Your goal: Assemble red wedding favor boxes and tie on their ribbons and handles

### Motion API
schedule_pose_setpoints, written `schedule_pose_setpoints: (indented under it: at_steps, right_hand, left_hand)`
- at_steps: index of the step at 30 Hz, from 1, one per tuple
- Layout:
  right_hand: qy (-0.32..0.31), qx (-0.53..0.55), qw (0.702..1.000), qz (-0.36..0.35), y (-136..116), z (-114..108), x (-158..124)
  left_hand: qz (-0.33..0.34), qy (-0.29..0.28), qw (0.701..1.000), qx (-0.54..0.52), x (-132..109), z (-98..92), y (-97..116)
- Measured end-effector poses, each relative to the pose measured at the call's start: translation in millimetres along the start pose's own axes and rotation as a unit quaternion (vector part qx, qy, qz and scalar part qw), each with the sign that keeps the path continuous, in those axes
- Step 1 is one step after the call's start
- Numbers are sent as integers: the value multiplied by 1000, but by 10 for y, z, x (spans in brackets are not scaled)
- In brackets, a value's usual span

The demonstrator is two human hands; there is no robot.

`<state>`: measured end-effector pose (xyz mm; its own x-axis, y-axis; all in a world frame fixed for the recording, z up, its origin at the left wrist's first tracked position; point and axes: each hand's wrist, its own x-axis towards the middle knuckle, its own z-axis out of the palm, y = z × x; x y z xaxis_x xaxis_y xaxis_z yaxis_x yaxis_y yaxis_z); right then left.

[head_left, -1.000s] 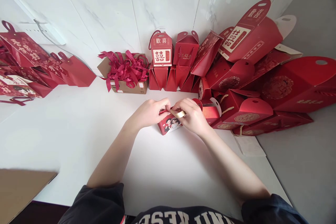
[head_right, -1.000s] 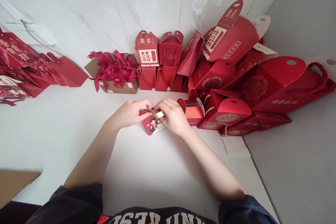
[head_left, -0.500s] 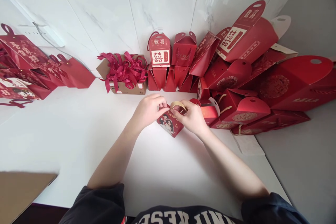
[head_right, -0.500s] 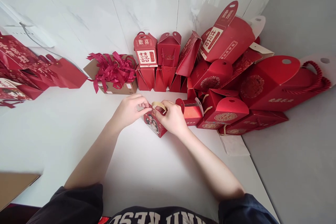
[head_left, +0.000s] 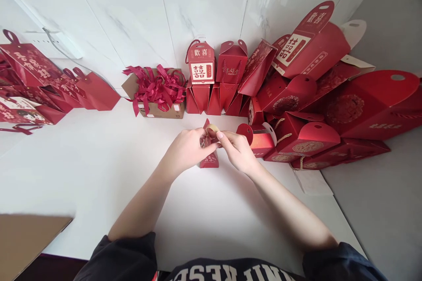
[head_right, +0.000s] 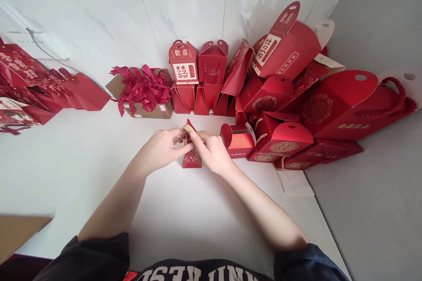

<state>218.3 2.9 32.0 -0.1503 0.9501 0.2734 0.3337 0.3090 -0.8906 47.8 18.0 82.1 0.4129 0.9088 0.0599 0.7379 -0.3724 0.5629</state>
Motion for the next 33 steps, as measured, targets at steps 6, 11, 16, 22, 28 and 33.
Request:
schedule_pose_setpoints:
  at_steps: [6, 11, 16, 22, 28, 33]
  right_hand:
    - [-32, 28, 999, 5, 87, -12, 33]
    - [84, -160, 977, -116, 169, -63, 72]
    - [46, -161, 980, -111, 239, -39, 108]
    - [32, -88, 995, -32, 228, 41, 93]
    - [11, -84, 996, -39, 251, 33, 93]
    - [54, -165, 972, -159, 304, 25, 110]
  left_hand:
    - [-25, -22, 998, 61, 65, -9, -68]
    - [13, -46, 997, 60, 142, -73, -202]
    - [62, -65, 995, 33, 204, -92, -283]
    - [89, -72, 993, 31, 240, -66, -279]
    - [99, -79, 992, 23, 272, -53, -317]
    - [102, -99, 989, 41, 284, -72, -364]
